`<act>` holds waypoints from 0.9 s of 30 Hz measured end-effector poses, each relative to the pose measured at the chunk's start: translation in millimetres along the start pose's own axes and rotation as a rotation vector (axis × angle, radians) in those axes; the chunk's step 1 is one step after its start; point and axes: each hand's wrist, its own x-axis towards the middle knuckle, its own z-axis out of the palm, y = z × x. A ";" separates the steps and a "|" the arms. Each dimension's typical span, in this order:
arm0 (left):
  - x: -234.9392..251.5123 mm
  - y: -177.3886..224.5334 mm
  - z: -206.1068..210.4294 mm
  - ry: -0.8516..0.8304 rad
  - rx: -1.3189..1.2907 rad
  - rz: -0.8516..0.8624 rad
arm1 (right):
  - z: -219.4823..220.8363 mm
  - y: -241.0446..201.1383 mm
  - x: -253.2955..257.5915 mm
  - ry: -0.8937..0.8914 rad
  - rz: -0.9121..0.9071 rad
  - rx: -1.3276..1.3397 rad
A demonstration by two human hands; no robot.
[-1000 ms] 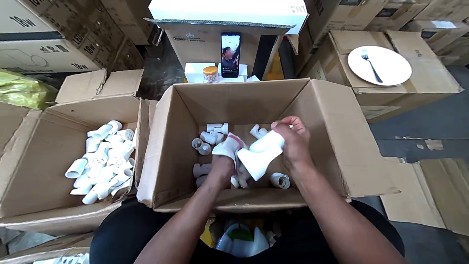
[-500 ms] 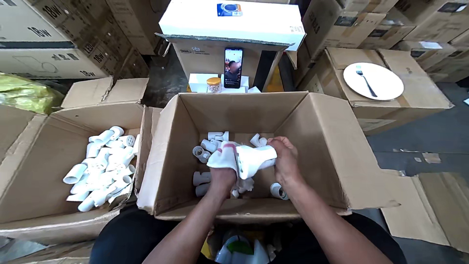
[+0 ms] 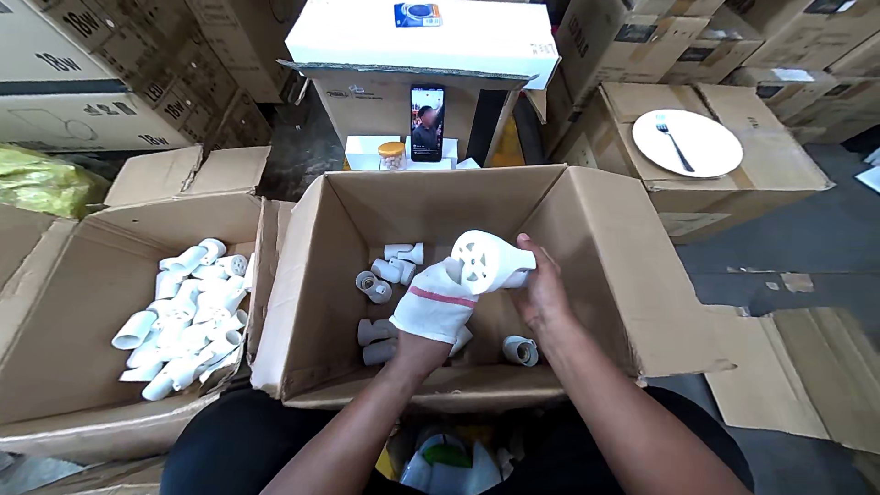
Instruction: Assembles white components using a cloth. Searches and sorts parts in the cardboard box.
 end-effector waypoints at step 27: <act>5.9 -7.0 -10.5 -0.294 -0.700 -0.244 | -2.7 -27.0 -27.8 -0.270 -1.112 -0.273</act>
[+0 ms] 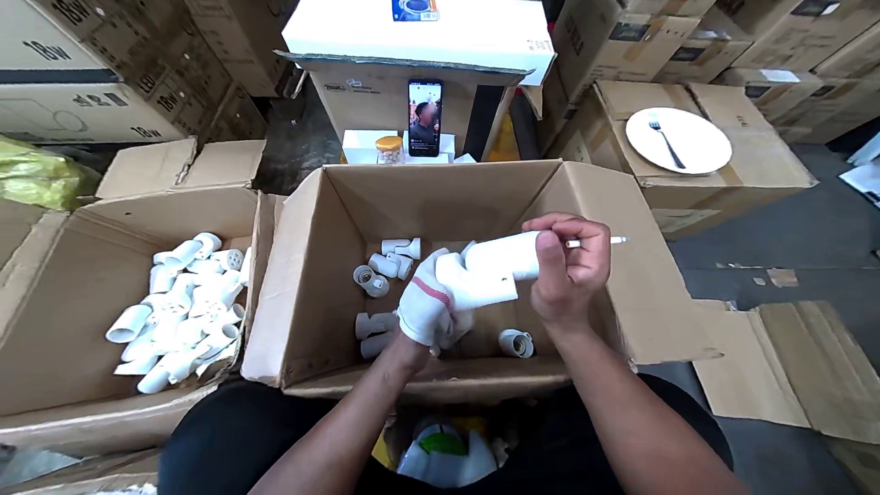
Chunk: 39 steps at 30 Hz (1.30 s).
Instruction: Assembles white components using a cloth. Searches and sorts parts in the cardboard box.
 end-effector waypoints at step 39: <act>10.0 -7.8 -16.7 0.210 -0.404 -0.097 | -1.8 -0.2 4.5 -0.199 0.645 0.112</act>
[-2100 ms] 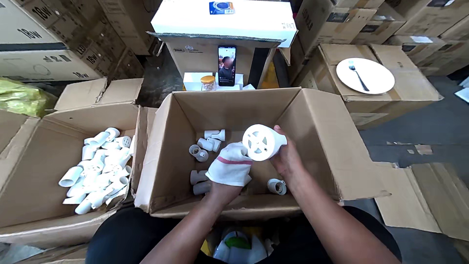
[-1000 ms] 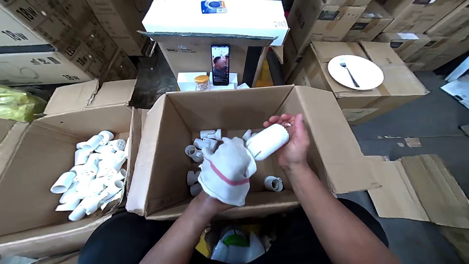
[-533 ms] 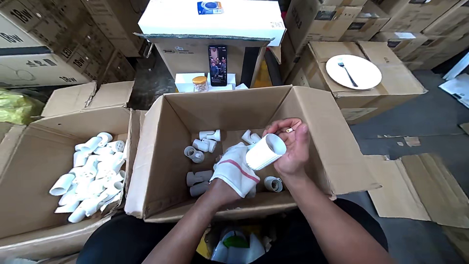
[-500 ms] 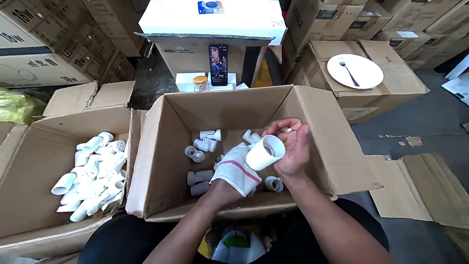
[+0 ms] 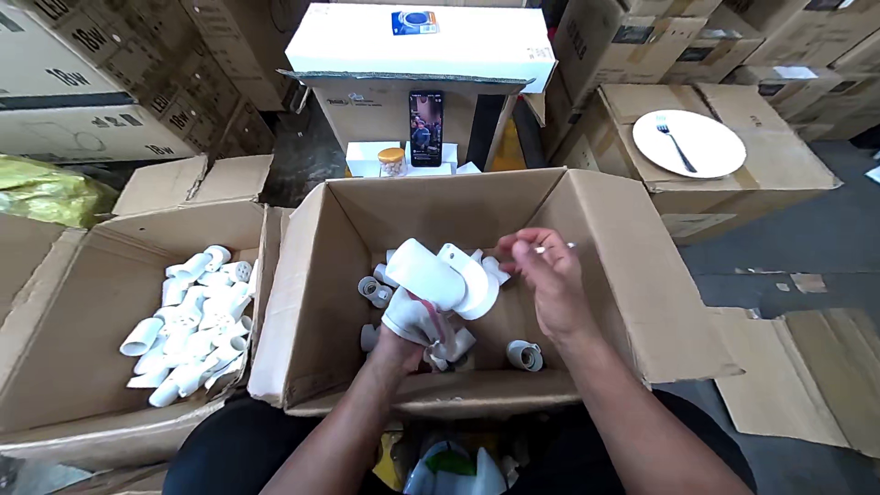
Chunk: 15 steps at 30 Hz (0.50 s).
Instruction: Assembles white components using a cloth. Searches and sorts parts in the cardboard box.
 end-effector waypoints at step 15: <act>7.5 3.4 -4.3 -0.032 -0.172 -0.051 | 24.0 41.9 -23.0 -0.145 -0.991 -0.792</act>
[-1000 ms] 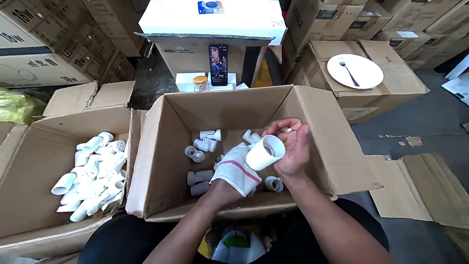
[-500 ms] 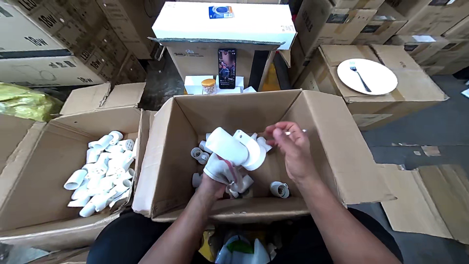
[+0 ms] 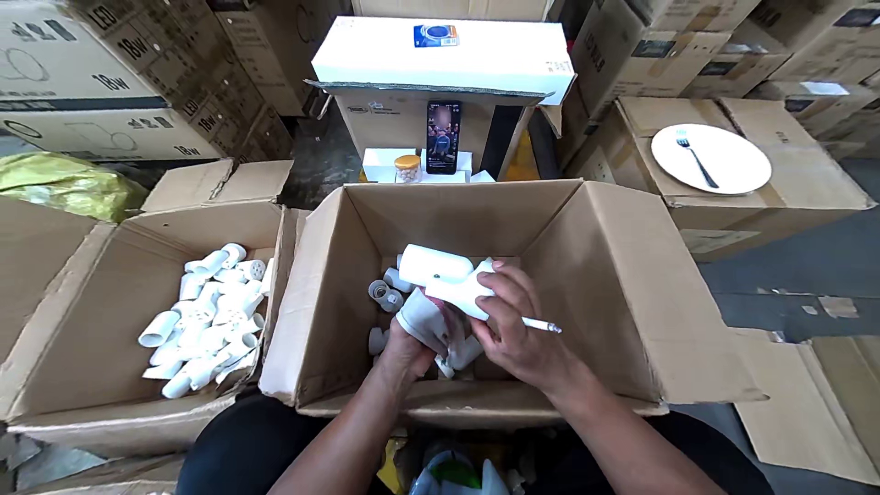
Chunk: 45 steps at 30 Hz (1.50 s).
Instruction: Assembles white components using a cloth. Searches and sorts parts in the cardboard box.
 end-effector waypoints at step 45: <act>19.8 -4.3 12.4 0.479 0.625 -0.016 | 11.1 -2.0 10.6 -0.375 0.274 -0.031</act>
